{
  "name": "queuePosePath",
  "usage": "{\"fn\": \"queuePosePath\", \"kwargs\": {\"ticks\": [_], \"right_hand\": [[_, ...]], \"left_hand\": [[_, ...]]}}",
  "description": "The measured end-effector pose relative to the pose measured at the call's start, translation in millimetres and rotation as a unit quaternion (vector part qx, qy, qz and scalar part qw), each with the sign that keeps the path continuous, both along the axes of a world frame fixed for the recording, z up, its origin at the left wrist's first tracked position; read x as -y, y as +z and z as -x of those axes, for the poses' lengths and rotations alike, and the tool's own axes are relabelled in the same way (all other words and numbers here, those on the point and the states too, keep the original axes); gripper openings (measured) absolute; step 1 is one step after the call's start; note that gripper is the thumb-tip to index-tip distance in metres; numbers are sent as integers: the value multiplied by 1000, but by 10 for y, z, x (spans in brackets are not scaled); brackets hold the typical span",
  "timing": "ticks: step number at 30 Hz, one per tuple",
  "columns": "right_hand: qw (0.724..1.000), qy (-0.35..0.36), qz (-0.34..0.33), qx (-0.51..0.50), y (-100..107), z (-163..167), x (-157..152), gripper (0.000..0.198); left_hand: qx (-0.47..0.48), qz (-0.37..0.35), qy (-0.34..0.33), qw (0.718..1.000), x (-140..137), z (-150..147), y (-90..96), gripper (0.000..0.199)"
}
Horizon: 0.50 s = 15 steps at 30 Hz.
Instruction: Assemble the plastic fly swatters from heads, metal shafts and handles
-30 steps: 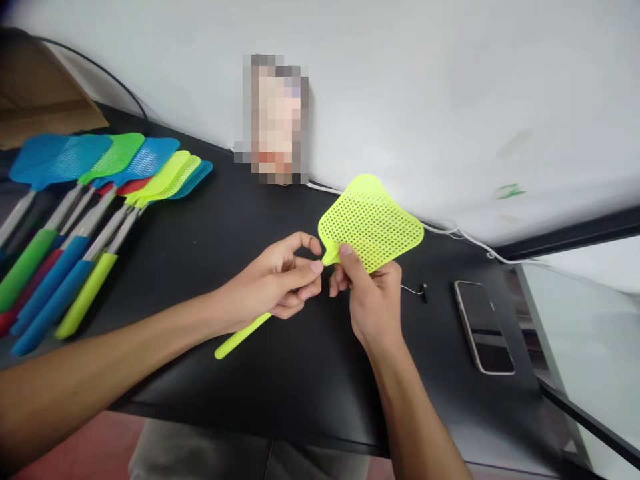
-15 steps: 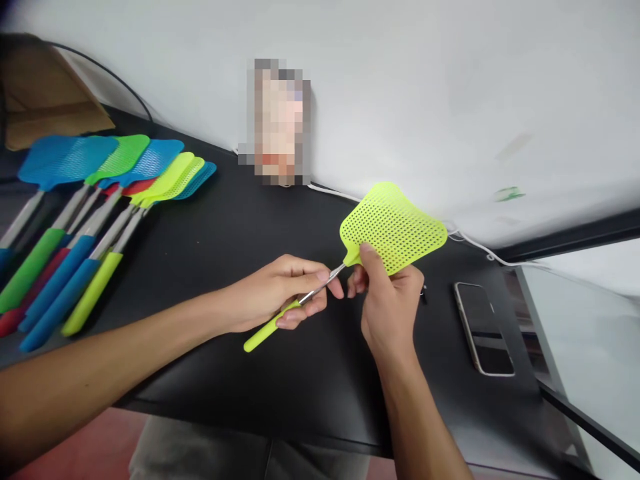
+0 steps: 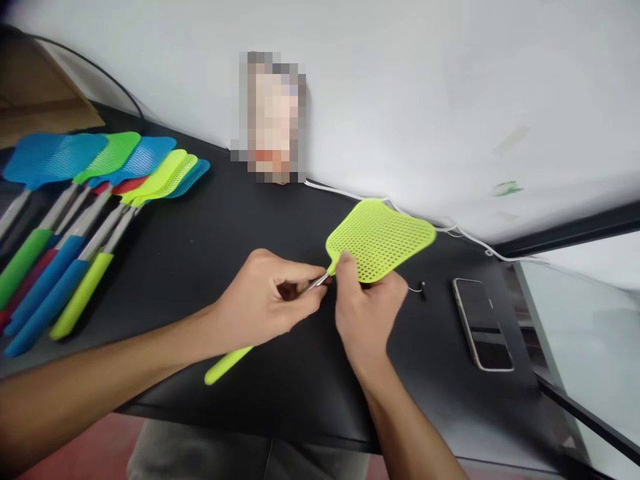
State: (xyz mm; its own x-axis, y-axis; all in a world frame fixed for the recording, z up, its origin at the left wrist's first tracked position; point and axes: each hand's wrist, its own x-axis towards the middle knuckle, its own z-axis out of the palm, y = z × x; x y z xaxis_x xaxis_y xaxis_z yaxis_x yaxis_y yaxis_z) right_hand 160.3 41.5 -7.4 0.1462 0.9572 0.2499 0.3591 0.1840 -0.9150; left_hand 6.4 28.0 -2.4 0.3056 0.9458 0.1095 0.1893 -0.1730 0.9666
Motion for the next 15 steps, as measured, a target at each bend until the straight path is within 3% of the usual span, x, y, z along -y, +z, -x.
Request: {"fn": "queuePosePath", "kwargs": {"ticks": [2, 5, 9, 12, 15], "right_hand": [[999, -34, -7, 18, -27, 22, 1, 39], [999, -26, -12, -17, -29, 29, -28, 41], [996, 73, 18, -50, 58, 19, -29, 38], [986, 157, 56, 4, 84, 54, 39, 29], [970, 222, 95, 26, 35, 114, 101, 33]], "left_hand": [[-23, -44, 20, 999, 24, -16, -16, 35], [-13, -20, 22, 999, 22, -37, -26, 30], [81, 37, 54, 995, -42, -34, 0, 20], [159, 41, 125, 978, -85, -15, 2, 20], [203, 56, 161, 964, -99, -8, -26, 22]]}}
